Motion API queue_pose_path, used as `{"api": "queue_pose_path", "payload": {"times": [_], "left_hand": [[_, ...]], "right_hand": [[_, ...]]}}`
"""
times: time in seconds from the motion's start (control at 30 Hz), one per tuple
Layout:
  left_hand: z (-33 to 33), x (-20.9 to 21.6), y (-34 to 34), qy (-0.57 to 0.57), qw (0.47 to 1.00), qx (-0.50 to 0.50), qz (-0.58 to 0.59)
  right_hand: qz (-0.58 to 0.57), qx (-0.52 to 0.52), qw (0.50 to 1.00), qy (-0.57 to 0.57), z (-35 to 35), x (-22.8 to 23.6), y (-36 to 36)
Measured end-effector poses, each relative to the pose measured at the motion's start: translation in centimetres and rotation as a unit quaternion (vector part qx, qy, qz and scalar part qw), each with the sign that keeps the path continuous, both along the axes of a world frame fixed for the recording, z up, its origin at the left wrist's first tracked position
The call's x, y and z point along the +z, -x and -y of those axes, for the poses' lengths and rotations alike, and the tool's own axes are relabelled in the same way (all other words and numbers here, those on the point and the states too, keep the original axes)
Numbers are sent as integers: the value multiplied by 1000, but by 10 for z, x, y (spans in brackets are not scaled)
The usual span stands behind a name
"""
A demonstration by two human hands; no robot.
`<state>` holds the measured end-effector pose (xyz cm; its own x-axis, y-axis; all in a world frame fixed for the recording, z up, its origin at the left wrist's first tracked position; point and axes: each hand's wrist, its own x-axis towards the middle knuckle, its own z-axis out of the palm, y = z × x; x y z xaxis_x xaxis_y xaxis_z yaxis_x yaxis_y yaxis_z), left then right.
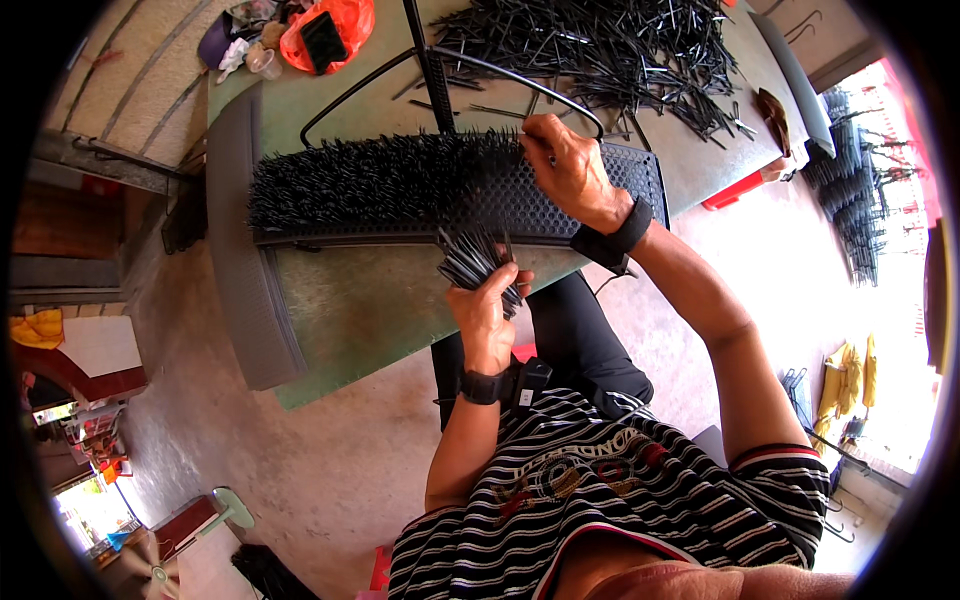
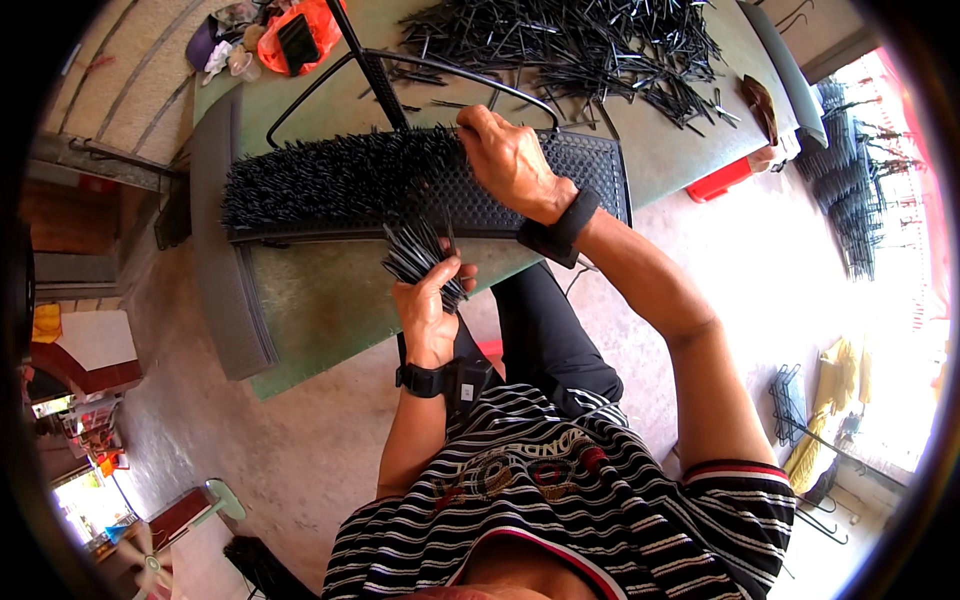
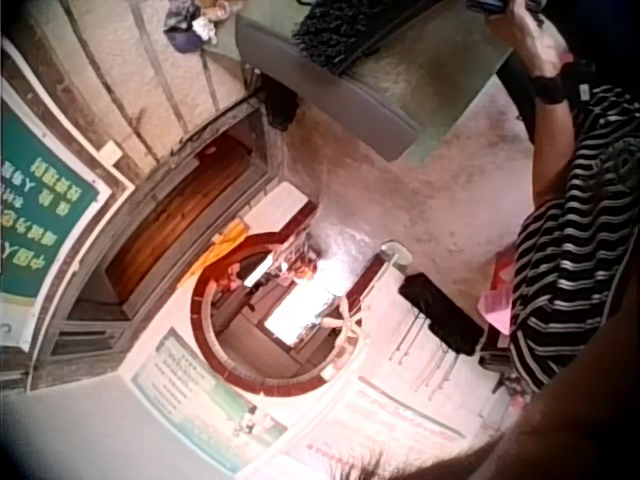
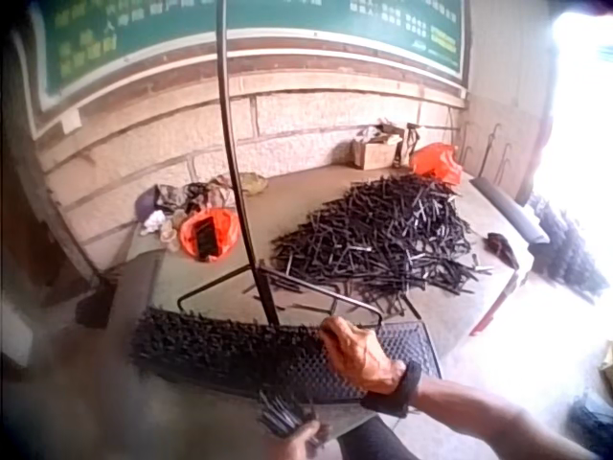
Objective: The person inserts black bristles into a perforated broom head by hand. They repeatedly pick up bundles of bristles from a pile on the table and push them into the holes of the broom head, gradually filling the surface.
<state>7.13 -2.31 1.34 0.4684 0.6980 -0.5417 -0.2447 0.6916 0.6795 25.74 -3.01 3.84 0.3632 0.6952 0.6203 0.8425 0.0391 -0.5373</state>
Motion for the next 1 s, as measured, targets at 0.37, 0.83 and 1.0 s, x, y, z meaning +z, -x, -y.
{"api": "queue_pose_path", "payload": {"times": [0.37,0.83,1.0], "left_hand": [[3,1,-1,3,1000,-12,1],[6,2,-19,11,998,-28,53],[3,2,-22,2,999,-26,28]], "right_hand": [[205,24,967,148,9,2,-4],[-499,82,831,234,40,26,11],[-498,52,843,197,44,13,19]]}}
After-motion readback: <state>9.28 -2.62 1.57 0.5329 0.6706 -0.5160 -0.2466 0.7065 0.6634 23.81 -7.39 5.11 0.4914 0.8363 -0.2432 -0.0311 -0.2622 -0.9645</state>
